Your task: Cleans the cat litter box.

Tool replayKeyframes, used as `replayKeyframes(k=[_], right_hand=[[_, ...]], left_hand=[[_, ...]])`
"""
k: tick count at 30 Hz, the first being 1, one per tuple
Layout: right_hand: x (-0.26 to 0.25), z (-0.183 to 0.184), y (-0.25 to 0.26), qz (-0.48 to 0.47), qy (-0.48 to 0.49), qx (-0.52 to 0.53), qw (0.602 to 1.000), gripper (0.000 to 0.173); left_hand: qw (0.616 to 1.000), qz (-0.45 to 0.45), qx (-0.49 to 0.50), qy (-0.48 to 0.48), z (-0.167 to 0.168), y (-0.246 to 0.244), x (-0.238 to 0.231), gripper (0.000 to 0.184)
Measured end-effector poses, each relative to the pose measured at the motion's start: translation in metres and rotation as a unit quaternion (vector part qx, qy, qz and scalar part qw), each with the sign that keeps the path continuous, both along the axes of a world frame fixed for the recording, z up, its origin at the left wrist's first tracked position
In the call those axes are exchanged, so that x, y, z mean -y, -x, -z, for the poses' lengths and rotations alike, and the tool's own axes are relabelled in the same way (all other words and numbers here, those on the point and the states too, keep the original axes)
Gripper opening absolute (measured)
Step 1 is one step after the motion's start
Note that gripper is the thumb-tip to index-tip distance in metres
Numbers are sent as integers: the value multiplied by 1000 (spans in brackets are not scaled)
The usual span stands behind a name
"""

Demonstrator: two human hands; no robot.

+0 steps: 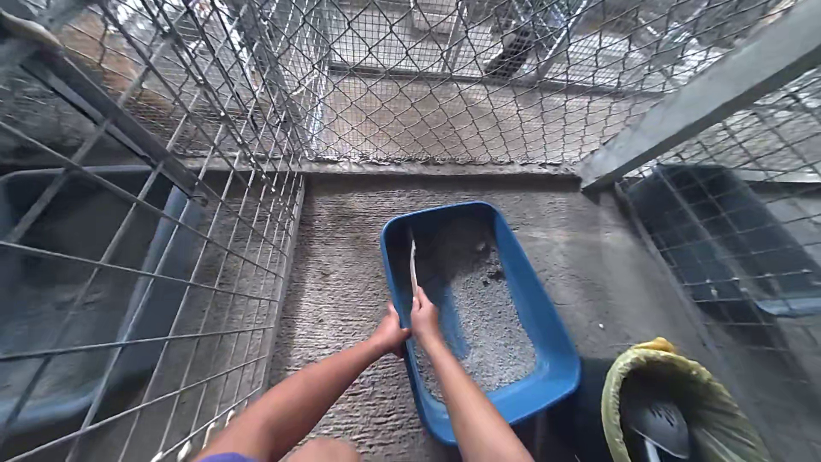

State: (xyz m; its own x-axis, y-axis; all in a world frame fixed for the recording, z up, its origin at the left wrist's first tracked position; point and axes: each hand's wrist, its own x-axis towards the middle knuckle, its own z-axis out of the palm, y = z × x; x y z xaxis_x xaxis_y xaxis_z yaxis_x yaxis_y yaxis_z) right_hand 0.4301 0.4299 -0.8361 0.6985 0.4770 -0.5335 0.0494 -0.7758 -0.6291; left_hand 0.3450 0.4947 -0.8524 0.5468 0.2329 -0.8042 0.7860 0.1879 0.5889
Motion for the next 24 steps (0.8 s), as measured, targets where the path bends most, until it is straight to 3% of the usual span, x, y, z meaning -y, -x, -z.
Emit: replayKeyframes(k=[5, 8, 11, 14, 16, 18, 20, 22, 24], right_hand=[[6, -1, -8, -22, 11, 14, 1000, 45], [19, -5, -13, -132, 59, 1, 990, 47], [61, -50, -32, -262, 181, 15, 948, 47], [105, -112, -12, -319, 334, 54, 885, 47], [118, -116, 8, -327, 369, 86, 866, 52], [101, -93, 11, -308, 340, 113, 881, 53], [47, -70, -8, -272, 311, 121, 902, 54], [-7, -61, -26, -249, 306, 124, 911, 53], [-25, -59, -23, -247, 310, 120, 910, 51]], left_hand=[[1000, -2, -5, 4, -1, -1, 0, 97], [1000, -3, -5, 10, -1, 3, -1, 96], [1000, -6, 3, 16, -2, 4, -2, 99], [1000, 3, -8, -1, -4, 2, -3, 98], [1000, 7, -14, -6, -5, -1, -2, 98], [1000, 1, -14, -5, -4, -1, 2, 98], [1000, -7, -11, 6, -4, -1, 1, 98], [1000, -13, -5, 10, -3, 0, 0, 95], [1000, -8, -6, 2, -2, 3, -1, 93]])
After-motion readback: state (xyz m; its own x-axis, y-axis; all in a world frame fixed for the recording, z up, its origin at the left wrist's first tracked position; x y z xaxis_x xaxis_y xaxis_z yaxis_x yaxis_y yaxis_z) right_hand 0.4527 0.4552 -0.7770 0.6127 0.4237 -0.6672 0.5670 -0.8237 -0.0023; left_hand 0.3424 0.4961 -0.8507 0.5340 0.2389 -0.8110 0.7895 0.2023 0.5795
